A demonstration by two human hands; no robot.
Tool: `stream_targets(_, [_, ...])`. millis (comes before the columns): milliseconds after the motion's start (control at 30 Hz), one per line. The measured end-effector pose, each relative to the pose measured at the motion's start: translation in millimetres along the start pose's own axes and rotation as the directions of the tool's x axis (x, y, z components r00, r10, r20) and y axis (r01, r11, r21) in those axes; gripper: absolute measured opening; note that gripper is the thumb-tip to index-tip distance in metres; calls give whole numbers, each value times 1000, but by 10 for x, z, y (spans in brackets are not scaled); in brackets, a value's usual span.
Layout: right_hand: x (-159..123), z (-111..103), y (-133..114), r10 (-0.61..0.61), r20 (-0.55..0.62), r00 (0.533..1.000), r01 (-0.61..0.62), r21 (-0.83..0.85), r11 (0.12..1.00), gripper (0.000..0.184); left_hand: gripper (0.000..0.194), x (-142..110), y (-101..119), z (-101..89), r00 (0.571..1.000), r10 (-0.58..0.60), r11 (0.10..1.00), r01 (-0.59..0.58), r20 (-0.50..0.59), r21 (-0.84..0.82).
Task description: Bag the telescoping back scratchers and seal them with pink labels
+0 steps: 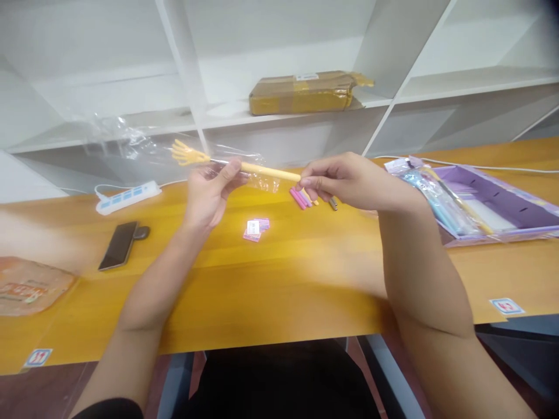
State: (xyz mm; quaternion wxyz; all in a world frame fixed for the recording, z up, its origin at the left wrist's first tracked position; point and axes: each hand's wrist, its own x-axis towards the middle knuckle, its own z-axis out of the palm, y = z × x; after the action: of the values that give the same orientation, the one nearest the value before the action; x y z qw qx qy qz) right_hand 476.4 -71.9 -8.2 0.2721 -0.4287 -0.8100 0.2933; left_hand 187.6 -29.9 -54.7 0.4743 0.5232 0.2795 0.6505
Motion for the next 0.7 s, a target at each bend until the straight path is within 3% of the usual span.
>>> stream_targets(167, [16, 37, -24, -23, -34, 999, 22, -25, 999, 50, 42, 22, 4, -26, 1000, 2, 1000, -2, 7, -12])
stream_targets(500, [108, 77, 134, -30, -116, 993, 44, 127, 991, 48, 39, -29, 51, 32, 999, -39, 998, 39, 11, -42])
stream_targets(700, [133, 99, 157, -62, -63, 996, 73, 192, 979, 51, 41, -76, 79, 58, 998, -41, 999, 42, 45, -23])
